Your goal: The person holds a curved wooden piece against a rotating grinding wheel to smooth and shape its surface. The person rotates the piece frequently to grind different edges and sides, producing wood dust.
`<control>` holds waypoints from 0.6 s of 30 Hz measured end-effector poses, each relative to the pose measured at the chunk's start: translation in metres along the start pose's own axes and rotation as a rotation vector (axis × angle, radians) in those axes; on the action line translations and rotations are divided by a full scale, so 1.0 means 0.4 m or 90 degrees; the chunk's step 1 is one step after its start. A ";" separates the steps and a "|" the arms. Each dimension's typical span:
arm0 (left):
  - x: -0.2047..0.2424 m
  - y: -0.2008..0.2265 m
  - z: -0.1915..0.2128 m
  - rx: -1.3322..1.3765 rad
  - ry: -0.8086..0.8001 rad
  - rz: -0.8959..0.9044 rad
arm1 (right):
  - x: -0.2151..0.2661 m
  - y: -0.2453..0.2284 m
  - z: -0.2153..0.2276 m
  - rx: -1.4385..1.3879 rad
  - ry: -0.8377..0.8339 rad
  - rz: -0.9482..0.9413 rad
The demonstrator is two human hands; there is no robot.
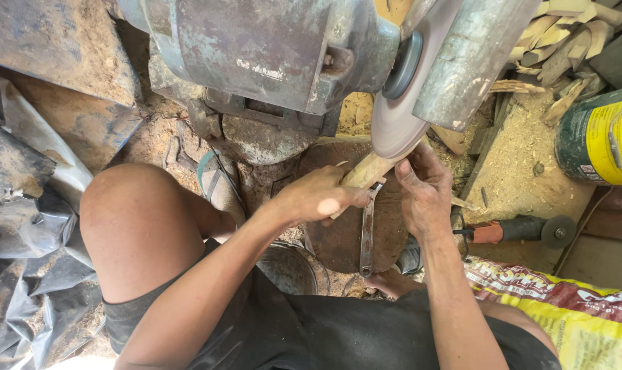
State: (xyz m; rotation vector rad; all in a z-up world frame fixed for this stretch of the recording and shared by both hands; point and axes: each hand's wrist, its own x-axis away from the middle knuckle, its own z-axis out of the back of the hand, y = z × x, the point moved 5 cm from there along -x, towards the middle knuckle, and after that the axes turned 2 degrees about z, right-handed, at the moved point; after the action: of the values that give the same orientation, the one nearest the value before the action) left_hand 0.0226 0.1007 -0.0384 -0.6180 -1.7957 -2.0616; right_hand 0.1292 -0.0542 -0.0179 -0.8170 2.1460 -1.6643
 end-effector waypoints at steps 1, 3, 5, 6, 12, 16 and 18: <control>-0.004 -0.002 -0.001 0.012 -0.010 -0.008 | -0.001 0.000 0.000 0.001 0.000 0.012; -0.010 -0.001 0.001 0.036 -0.028 -0.024 | -0.004 0.000 0.000 -0.002 0.005 0.023; -0.012 -0.001 0.007 0.072 -0.043 0.003 | -0.009 0.001 0.000 -0.010 0.018 0.023; -0.011 0.001 0.011 0.089 -0.051 0.016 | -0.010 0.000 -0.001 0.002 0.025 0.023; -0.002 0.017 0.037 0.125 -0.065 0.052 | -0.008 -0.003 -0.010 0.035 0.045 0.021; -0.010 0.011 0.045 0.144 -0.070 0.048 | -0.008 0.002 -0.013 0.039 0.043 0.029; -0.012 0.008 0.048 0.152 -0.075 0.051 | -0.009 0.003 -0.016 0.030 0.037 0.034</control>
State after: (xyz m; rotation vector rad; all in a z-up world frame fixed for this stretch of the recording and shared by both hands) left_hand 0.0302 0.1190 -0.0363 -0.7411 -2.0106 -1.7566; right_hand 0.1282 -0.0467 -0.0175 -0.6989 2.1387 -1.7253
